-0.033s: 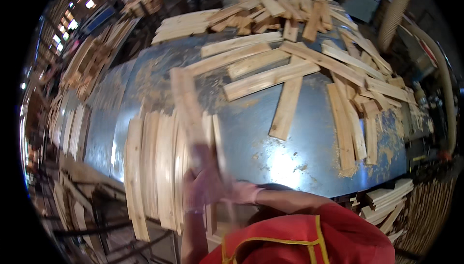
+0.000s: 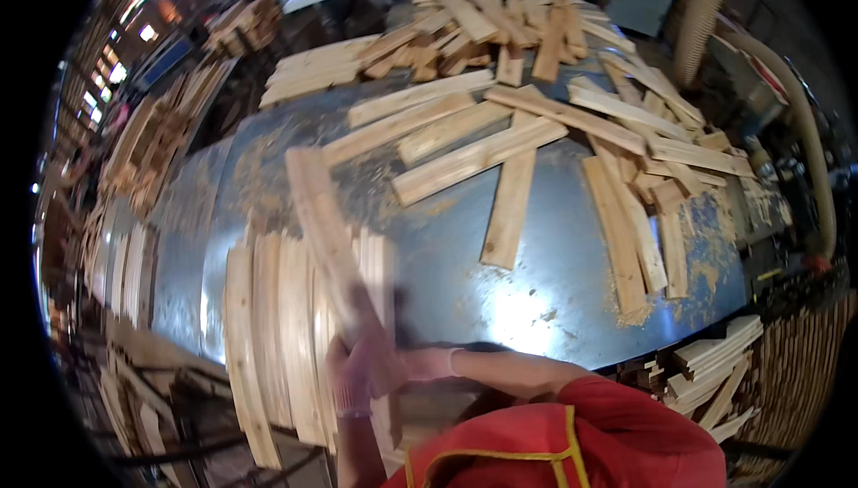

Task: The person picks up individual wooden planks from a large pile on a metal table and stacks them neatly. The person handles the wood by hand, aligning the planks into a growing stack while other workers are visible in the background.

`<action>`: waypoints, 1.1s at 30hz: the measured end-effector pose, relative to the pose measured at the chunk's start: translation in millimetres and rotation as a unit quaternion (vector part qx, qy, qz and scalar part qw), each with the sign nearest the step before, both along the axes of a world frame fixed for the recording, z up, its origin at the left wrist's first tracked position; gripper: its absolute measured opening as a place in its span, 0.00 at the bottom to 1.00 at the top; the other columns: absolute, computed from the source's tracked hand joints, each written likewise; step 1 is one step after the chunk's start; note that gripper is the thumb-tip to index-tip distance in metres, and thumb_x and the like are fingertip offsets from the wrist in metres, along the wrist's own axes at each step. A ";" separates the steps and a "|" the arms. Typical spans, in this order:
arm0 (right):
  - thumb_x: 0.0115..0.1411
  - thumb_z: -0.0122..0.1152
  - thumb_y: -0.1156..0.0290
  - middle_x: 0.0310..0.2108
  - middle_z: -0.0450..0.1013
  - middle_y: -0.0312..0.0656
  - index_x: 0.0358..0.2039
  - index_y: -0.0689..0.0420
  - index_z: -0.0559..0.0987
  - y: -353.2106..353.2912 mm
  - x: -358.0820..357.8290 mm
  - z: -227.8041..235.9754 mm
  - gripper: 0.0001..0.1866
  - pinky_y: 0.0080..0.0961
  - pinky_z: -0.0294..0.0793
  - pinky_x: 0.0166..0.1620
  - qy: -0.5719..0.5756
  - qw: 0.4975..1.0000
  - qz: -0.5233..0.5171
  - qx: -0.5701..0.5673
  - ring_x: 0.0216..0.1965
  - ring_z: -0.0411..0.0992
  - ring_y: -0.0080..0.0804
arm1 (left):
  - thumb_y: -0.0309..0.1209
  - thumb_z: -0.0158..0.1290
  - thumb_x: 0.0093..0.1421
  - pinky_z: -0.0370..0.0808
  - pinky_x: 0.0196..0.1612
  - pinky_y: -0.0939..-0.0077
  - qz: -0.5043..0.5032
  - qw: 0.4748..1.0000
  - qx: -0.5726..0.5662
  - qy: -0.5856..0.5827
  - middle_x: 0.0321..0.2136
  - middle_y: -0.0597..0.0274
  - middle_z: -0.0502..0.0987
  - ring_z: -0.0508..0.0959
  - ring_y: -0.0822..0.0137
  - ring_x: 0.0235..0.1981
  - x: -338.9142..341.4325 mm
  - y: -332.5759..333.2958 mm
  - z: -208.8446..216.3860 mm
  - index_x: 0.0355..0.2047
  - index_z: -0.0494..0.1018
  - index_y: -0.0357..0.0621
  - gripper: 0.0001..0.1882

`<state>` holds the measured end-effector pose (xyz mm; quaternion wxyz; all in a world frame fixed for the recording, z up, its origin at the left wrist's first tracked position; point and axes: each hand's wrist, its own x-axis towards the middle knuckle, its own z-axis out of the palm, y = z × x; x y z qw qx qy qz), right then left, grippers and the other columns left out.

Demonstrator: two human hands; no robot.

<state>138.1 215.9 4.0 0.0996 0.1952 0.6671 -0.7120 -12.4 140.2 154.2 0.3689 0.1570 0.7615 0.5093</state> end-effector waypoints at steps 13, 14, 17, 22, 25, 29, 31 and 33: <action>0.61 0.75 0.60 0.60 0.77 0.40 0.70 0.58 0.70 176.8 180.3 19.0 0.39 0.31 0.74 0.62 0.173 0.925 -0.271 -0.204 0.58 0.74 0.30 | 0.28 0.68 0.57 0.78 0.56 0.68 -0.234 0.941 0.057 0.236 0.57 0.52 0.75 0.78 0.61 0.54 160.5 94.1 -107.9 0.62 0.72 0.35 0.33; 0.62 0.75 0.55 0.60 0.77 0.41 0.70 0.60 0.70 225.5 198.5 12.1 0.41 0.31 0.73 0.63 0.187 0.930 -0.295 -0.117 0.59 0.73 0.30 | 0.29 0.69 0.56 0.77 0.59 0.67 -0.275 0.925 0.049 0.257 0.60 0.50 0.74 0.78 0.59 0.57 168.5 104.8 -109.1 0.65 0.71 0.36 0.36; 0.65 0.68 0.40 0.59 0.76 0.45 0.73 0.63 0.63 379.9 225.3 146.6 0.50 0.31 0.76 0.62 0.206 0.895 -0.385 0.097 0.57 0.74 0.30 | 0.37 0.71 0.56 0.76 0.62 0.58 -0.293 0.920 0.016 0.261 0.63 0.46 0.72 0.76 0.51 0.60 180.6 105.0 -128.3 0.67 0.70 0.36 0.40; 0.59 0.72 0.43 0.67 0.70 0.59 0.77 0.62 0.57 568.3 332.4 185.7 0.56 0.36 0.74 0.63 -0.048 0.764 -0.515 0.385 0.65 0.72 0.47 | 0.49 0.70 0.52 0.66 0.68 0.47 -0.318 0.868 -0.184 0.334 0.68 0.43 0.68 0.70 0.41 0.67 196.2 119.0 -127.8 0.67 0.69 0.38 0.46; 0.55 0.68 0.35 0.69 0.69 0.60 0.77 0.58 0.61 570.3 404.6 155.7 0.58 0.39 0.64 0.72 -0.298 0.694 -0.448 0.478 0.69 0.68 0.53 | 0.51 0.69 0.51 0.63 0.69 0.42 -0.318 0.803 -0.231 0.447 0.68 0.45 0.67 0.66 0.43 0.70 192.5 92.9 -148.6 0.67 0.68 0.41 0.47; 0.48 0.74 0.38 0.73 0.62 0.56 0.77 0.49 0.60 527.2 430.7 113.8 0.60 0.50 0.61 0.73 -0.431 0.658 -0.303 0.538 0.74 0.60 0.53 | 0.52 0.68 0.51 0.62 0.68 0.37 -0.339 0.782 -0.212 0.477 0.68 0.47 0.68 0.64 0.45 0.72 185.0 71.8 -152.9 0.67 0.68 0.43 0.47; 0.50 0.74 0.43 0.74 0.59 0.55 0.77 0.47 0.60 518.8 447.6 97.4 0.57 0.54 0.59 0.73 -0.449 0.628 -0.283 0.569 0.75 0.57 0.55 | 0.53 0.68 0.51 0.62 0.67 0.38 -0.349 0.764 -0.209 0.501 0.68 0.48 0.69 0.65 0.44 0.71 183.1 67.1 -166.9 0.66 0.68 0.44 0.46; 0.53 0.74 0.50 0.73 0.58 0.55 0.75 0.47 0.61 518.6 446.6 87.6 0.52 0.55 0.60 0.72 -0.464 0.616 -0.266 0.579 0.75 0.56 0.57 | 0.52 0.68 0.51 0.63 0.67 0.39 -0.361 0.756 -0.198 0.508 0.67 0.50 0.69 0.66 0.44 0.70 175.2 65.4 -162.7 0.66 0.68 0.46 0.46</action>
